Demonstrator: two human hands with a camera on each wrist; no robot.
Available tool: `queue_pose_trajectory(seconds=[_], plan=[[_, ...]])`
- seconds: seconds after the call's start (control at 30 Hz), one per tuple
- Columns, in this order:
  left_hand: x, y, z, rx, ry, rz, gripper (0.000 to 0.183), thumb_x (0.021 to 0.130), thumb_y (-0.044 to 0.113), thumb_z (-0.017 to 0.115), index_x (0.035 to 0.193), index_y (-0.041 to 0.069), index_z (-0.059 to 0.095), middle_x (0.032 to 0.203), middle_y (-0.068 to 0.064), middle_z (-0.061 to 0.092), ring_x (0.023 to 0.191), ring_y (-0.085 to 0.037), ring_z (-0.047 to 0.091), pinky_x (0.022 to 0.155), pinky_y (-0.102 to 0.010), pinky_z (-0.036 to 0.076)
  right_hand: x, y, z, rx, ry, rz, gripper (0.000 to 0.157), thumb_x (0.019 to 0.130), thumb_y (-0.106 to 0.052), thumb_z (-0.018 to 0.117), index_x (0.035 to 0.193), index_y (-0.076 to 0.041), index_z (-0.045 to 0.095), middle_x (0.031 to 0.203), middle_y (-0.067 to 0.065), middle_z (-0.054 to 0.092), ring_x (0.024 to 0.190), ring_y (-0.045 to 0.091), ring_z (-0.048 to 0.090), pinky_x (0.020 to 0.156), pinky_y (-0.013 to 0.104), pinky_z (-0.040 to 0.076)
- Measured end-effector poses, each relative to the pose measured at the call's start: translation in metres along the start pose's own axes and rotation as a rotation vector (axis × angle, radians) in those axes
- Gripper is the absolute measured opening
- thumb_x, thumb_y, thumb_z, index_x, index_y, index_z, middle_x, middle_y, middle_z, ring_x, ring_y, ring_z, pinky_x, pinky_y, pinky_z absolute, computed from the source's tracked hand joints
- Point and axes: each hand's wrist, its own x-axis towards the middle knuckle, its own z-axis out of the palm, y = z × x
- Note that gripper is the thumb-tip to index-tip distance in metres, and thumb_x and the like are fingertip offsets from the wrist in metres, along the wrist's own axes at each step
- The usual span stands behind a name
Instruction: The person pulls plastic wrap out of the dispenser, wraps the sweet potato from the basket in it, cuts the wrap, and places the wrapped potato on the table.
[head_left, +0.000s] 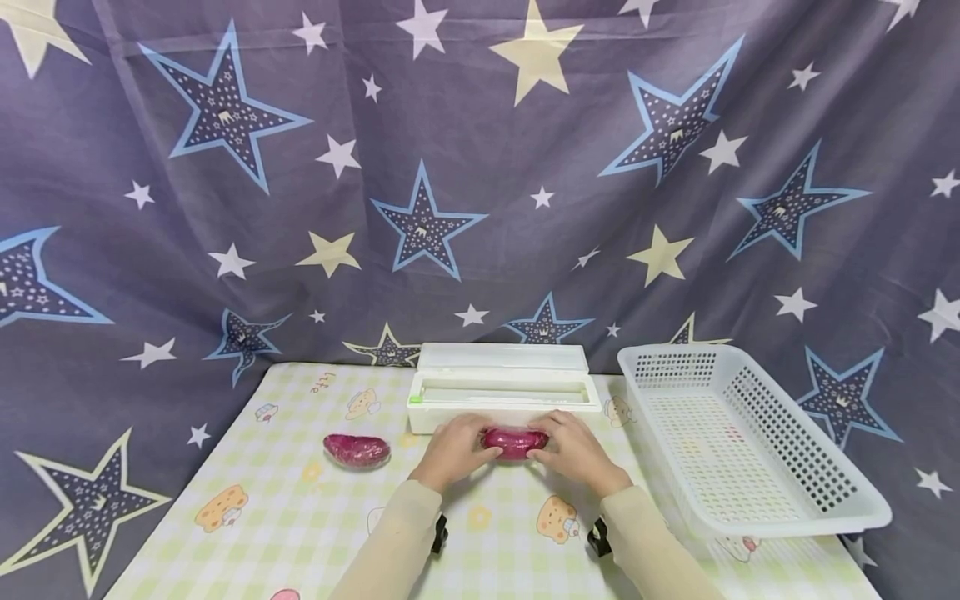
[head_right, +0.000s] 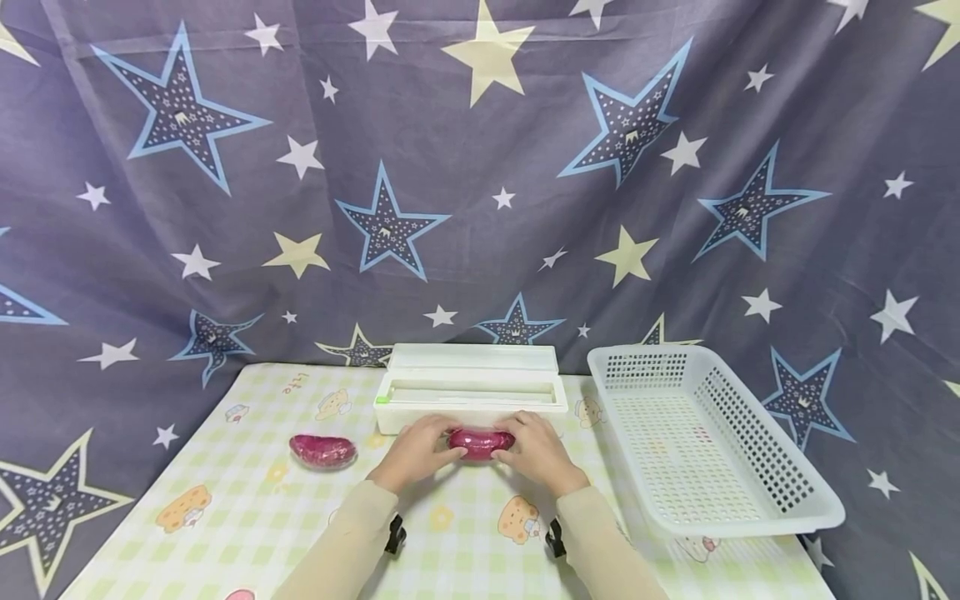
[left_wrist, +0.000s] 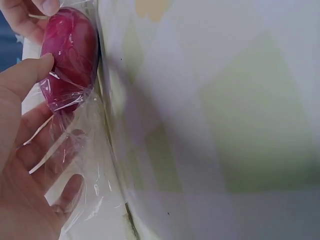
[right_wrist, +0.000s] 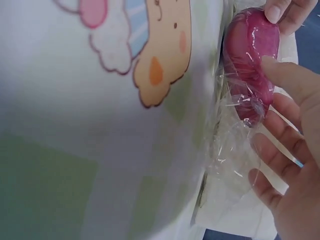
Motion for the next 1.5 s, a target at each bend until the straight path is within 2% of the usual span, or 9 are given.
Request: queue_pose_trajectory(seconds=[0.13,0.33,0.53,0.7,0.8,0.87,1.07,1.33,1.5], plan=[[-0.003,0.001,-0.002,0.005,0.0,-0.01,0.052,0.088,0.043,0.075,0.13,0.013,0.066,0.134,-0.006,0.061,0.128,-0.027,0.052,0.099,-0.049,0.043,-0.003,-0.001,-0.004,0.058,0.013,0.032,0.041,0.086,-0.028,0.081,0.122,-0.013,0.07,0.122,0.002,0.065,0.116,0.025,0.058,0.102,0.048,0.044],[-0.007,0.003,-0.01,-0.017,0.02,0.007,0.051,0.089,0.04,0.076,0.13,0.013,0.066,0.134,-0.007,0.061,0.127,-0.029,0.052,0.098,-0.051,0.044,-0.006,0.003,-0.012,0.115,0.089,0.084,0.033,0.089,-0.026,0.078,0.119,-0.013,0.071,0.113,-0.002,0.066,0.1,0.02,0.063,0.088,0.039,0.054],[-0.012,-0.002,-0.017,-0.03,0.032,0.005,0.049,0.089,0.04,0.075,0.13,0.014,0.066,0.134,-0.007,0.061,0.127,-0.029,0.052,0.099,-0.052,0.042,-0.008,0.011,-0.021,0.119,0.19,0.065,0.028,0.089,-0.022,0.078,0.113,-0.011,0.072,0.107,0.001,0.067,0.097,0.023,0.063,0.086,0.043,0.054],[-0.015,-0.007,-0.018,-0.038,0.055,-0.002,0.046,0.09,0.04,0.074,0.128,0.015,0.067,0.133,-0.005,0.061,0.127,-0.028,0.052,0.1,-0.051,0.042,-0.008,0.018,-0.024,0.101,0.344,0.056,0.025,0.086,-0.017,0.08,0.108,-0.006,0.072,0.102,0.008,0.069,0.098,0.03,0.061,0.091,0.05,0.048],[-0.017,-0.009,-0.019,-0.054,0.063,0.005,0.045,0.09,0.038,0.075,0.127,0.014,0.067,0.134,-0.005,0.061,0.127,-0.028,0.052,0.1,-0.052,0.042,-0.007,0.025,-0.022,0.084,0.459,0.093,0.026,0.083,-0.015,0.083,0.105,-0.004,0.073,0.102,0.013,0.069,0.098,0.034,0.06,0.093,0.051,0.045],[-0.018,-0.01,-0.02,-0.062,0.061,0.006,0.045,0.09,0.037,0.075,0.128,0.013,0.067,0.135,-0.004,0.06,0.128,-0.028,0.051,0.1,-0.053,0.042,-0.007,0.03,-0.021,0.083,0.506,0.131,0.028,0.081,-0.015,0.084,0.104,-0.003,0.073,0.104,0.014,0.068,0.1,0.036,0.058,0.094,0.051,0.044],[-0.022,-0.015,-0.021,-0.075,0.063,-0.003,0.047,0.089,0.037,0.075,0.129,0.012,0.067,0.137,-0.005,0.059,0.129,-0.028,0.051,0.102,-0.055,0.041,-0.009,0.043,-0.016,0.132,0.529,0.193,0.035,0.082,-0.017,0.084,0.108,0.001,0.07,0.111,0.018,0.065,0.109,0.04,0.056,0.101,0.053,0.042],[-0.028,-0.022,-0.025,-0.096,0.104,-0.01,0.046,0.089,0.034,0.076,0.128,0.011,0.067,0.135,-0.007,0.06,0.127,-0.028,0.052,0.107,-0.059,0.036,-0.013,0.052,-0.011,0.172,0.534,0.235,0.032,0.082,-0.015,0.084,0.106,0.001,0.071,0.112,0.019,0.065,0.109,0.039,0.058,0.101,0.052,0.043],[-0.031,-0.028,-0.03,-0.14,0.129,-0.025,0.044,0.089,0.028,0.077,0.127,0.009,0.067,0.132,-0.009,0.061,0.123,-0.029,0.056,0.106,-0.053,0.041,-0.012,0.053,-0.011,0.174,0.529,0.248,0.03,0.082,-0.015,0.084,0.104,0.0,0.072,0.112,0.018,0.066,0.108,0.038,0.06,0.102,0.051,0.043]])
